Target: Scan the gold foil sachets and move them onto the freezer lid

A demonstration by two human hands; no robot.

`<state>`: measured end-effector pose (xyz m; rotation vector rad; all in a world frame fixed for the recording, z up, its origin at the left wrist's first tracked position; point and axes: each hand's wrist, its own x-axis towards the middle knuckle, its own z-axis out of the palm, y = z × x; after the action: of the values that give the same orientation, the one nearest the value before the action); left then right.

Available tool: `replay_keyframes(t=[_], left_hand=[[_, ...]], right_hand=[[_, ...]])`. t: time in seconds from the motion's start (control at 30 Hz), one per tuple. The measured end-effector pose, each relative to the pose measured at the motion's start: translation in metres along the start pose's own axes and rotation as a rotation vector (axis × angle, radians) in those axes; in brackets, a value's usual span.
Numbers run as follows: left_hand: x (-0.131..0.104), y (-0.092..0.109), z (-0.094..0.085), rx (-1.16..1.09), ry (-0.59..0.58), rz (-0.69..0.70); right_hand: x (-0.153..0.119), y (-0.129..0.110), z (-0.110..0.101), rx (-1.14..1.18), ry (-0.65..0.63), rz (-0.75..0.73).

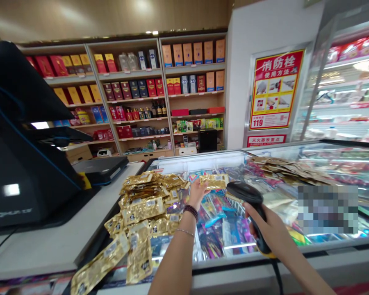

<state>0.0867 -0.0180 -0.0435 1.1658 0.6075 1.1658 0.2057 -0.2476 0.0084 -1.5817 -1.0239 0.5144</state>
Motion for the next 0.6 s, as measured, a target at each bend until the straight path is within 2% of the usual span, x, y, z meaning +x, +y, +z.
replay_keyframes(t=[0.17, 0.33, 0.4, 0.47, 0.6], left_hand=[[0.001, 0.000, -0.003, 0.000, -0.027, -0.008], [0.004, -0.003, -0.003, -0.001, -0.002, -0.018], [0.008, -0.004, -0.003, -0.034, 0.090, 0.004], [0.013, -0.003, -0.006, -0.113, 0.234, 0.073], [0.026, 0.006, -0.023, -0.238, 0.485, 0.247]], right_hand=[[-0.004, -0.003, 0.002, 0.013, -0.002, 0.008], [0.002, 0.007, 0.001, 0.038, 0.006, -0.003], [0.008, 0.016, -0.005, 0.041, -0.003, 0.018], [0.015, 0.028, -0.013, 0.034, -0.018, 0.068], [0.025, 0.056, -0.028, 0.062, 0.050, 0.181]])
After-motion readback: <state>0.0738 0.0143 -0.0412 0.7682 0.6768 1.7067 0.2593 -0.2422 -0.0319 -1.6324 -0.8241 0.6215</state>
